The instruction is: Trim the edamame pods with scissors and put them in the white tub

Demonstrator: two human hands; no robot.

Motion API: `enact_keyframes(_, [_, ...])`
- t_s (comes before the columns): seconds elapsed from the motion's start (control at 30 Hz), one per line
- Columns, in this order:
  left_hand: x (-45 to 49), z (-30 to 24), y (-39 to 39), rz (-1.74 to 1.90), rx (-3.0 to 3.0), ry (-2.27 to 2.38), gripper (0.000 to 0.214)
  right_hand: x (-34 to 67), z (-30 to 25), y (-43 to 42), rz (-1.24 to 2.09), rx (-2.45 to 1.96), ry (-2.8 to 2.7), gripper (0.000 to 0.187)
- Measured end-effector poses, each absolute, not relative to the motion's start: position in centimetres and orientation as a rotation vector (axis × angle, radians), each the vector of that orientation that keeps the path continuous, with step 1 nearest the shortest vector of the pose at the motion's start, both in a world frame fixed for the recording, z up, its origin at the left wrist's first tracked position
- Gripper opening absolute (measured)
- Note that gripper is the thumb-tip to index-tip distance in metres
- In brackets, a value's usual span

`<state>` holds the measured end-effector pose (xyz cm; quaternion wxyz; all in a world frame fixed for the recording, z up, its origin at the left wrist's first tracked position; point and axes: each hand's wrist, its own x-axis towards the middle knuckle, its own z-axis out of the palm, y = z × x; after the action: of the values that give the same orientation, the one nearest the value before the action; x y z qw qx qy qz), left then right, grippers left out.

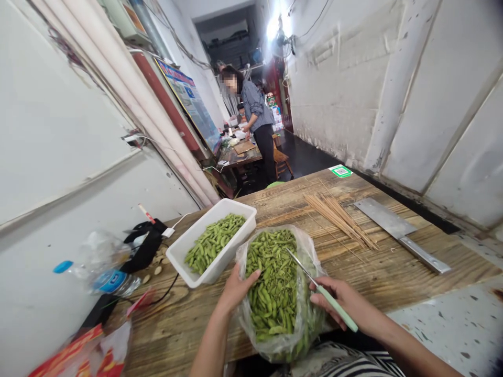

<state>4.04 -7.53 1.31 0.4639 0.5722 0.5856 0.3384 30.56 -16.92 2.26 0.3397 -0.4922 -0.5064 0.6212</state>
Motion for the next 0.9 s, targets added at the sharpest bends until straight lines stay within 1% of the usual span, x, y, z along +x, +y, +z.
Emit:
enact_keyframes(0.1, [5.5,2.8,-7.1,0.864,1.239,1.451,0.057,30.6,2.0,-16.6,1.633,-1.258,-1.315,0.048])
enact_keyframes(0.2, [6.7,4.4,-6.9,0.925,1.274,1.548,0.051,30.7,1.8,-16.5,1.660,-1.231,-1.277,0.045])
enact_keyframes(0.33, [7.7,5.4,-7.2,0.840,1.610,1.581,0.053,30.8,1.2,-16.6,1.702,-1.180,-1.215,0.045])
enact_keyframes(0.5, [7.8,4.4,-8.0,0.678,2.062,1.573,0.059,30.6,0.5,-16.8,1.648,-1.174,-1.232,0.046])
enact_keyframes(0.6, [7.2,4.3,-8.4,0.665,2.206,1.749,0.065,30.6,0.4,-16.9,1.616,-1.204,-1.247,0.046])
enact_keyframes(0.67, [7.2,4.5,-8.4,0.709,2.318,1.802,0.059,30.6,0.3,-16.9,1.598,-1.236,-1.261,0.047])
enact_keyframes(0.77, [8.1,4.8,-7.8,0.645,2.541,1.538,0.037,30.4,0.4,-17.0,1.570,-1.275,-1.290,0.048])
enact_keyframes(0.83, [9.1,4.6,-7.1,0.511,2.580,1.363,0.031,30.4,0.7,-17.1,1.558,-1.290,-1.292,0.048])
enact_keyframes(0.9, [9.8,4.4,-6.5,0.445,2.556,1.300,0.028,30.6,1.2,-17.3,1.552,-1.303,-1.293,0.049])
